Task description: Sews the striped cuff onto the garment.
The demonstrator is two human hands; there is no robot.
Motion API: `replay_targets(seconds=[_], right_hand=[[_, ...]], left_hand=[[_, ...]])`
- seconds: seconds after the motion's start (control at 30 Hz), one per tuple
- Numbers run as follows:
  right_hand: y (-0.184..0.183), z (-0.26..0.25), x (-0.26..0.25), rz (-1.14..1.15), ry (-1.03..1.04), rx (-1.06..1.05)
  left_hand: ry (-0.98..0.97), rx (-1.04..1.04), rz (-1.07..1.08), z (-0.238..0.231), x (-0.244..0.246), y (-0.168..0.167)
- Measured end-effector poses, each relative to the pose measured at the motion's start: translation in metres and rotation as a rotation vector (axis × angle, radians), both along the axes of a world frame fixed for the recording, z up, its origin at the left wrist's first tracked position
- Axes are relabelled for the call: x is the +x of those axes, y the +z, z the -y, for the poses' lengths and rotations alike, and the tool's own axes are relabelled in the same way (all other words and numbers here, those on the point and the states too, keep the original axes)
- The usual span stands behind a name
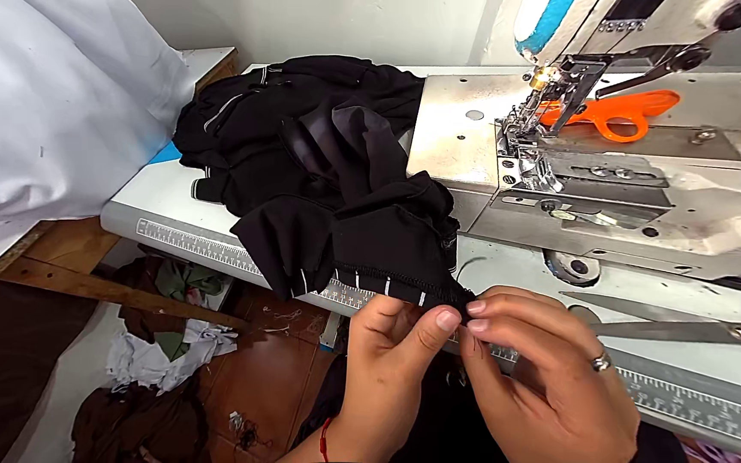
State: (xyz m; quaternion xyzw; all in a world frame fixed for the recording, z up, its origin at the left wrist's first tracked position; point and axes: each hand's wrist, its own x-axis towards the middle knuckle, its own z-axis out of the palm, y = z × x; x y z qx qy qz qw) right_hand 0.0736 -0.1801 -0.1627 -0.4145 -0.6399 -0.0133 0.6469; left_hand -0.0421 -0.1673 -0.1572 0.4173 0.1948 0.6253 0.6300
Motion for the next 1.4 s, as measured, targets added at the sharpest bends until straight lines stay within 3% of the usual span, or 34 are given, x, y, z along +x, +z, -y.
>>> replay_targets(seconds=[0.83, 1.4], right_hand=[[0.002, 0.007, 0.002, 0.001, -0.033, -0.03], [0.001, 0.005, 0.011, 0.082, 0.018, 0.072]], left_hand=[[0.067, 0.055, 0.01, 0.005, 0.0, -0.003], [0.068, -0.008, 0.107, 0.005, -0.001, 0.001]])
